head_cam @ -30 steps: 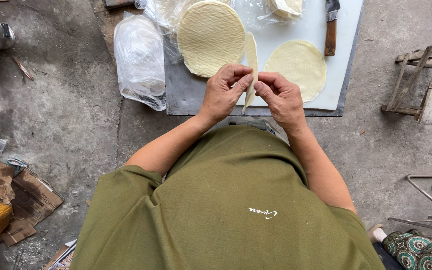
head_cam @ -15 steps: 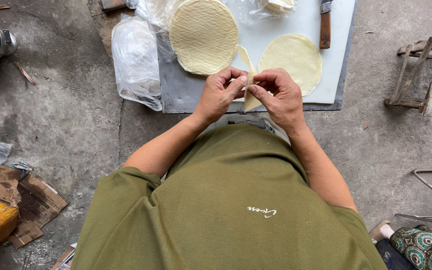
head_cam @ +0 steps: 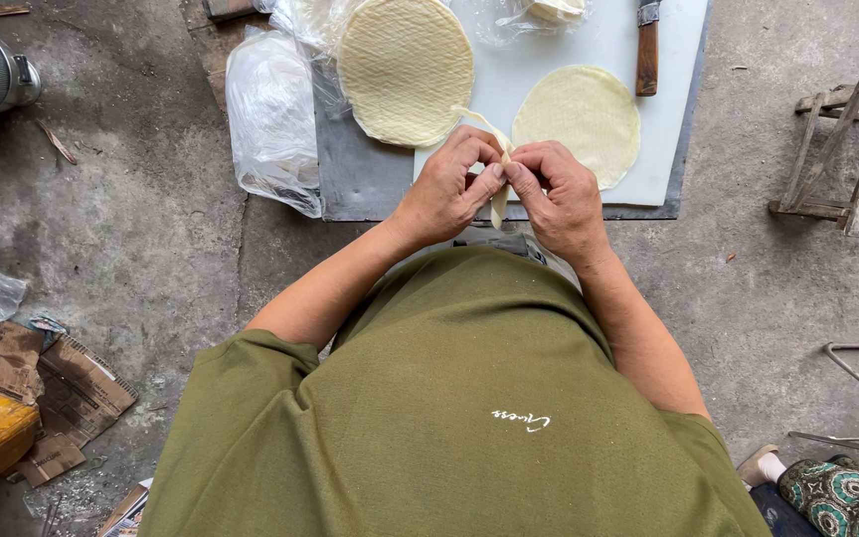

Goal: The person peels apart and sorts thin flat dough sheets by hand, placing them onto a white board.

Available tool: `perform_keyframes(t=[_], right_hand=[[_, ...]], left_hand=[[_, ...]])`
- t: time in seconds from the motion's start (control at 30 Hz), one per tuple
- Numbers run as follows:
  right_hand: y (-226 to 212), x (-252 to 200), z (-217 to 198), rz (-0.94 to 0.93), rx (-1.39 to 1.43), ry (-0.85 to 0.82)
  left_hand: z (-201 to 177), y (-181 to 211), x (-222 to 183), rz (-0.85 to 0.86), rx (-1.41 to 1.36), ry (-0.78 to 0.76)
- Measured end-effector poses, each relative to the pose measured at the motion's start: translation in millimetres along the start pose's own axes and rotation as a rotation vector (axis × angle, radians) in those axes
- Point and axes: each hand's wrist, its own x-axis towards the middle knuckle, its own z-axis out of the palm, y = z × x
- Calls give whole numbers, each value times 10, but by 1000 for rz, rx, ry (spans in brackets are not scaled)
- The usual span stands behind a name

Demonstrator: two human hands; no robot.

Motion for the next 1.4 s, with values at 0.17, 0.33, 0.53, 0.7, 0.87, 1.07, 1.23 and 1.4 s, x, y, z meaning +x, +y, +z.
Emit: perform_keyframes(t=[0.17, 0.33, 0.53, 0.7, 0.87, 1.07, 1.23, 1.4], right_hand=[[27, -3, 6, 25, -25, 24], [38, 14, -4, -48, -65, -14], [82, 16, -31, 167, 105, -33], [127, 69, -41, 238, 382, -39], [210, 109, -68, 305, 513, 20], [230, 122, -128, 290, 510, 46], [239, 98, -109, 216, 368, -65], [309, 109, -224, 133, 480, -3]], left_hand=[[43, -45, -2, -34, -59, -5], [105, -109, 29, 2, 9, 26], [100, -91, 90, -158, -190, 72], [175, -3, 105, 117, 174, 196], [271, -20, 129, 161, 205, 205], [273, 1, 144, -155, -107, 329], [253, 63, 248, -63, 3, 223], [212, 77, 297, -165, 2, 295]])
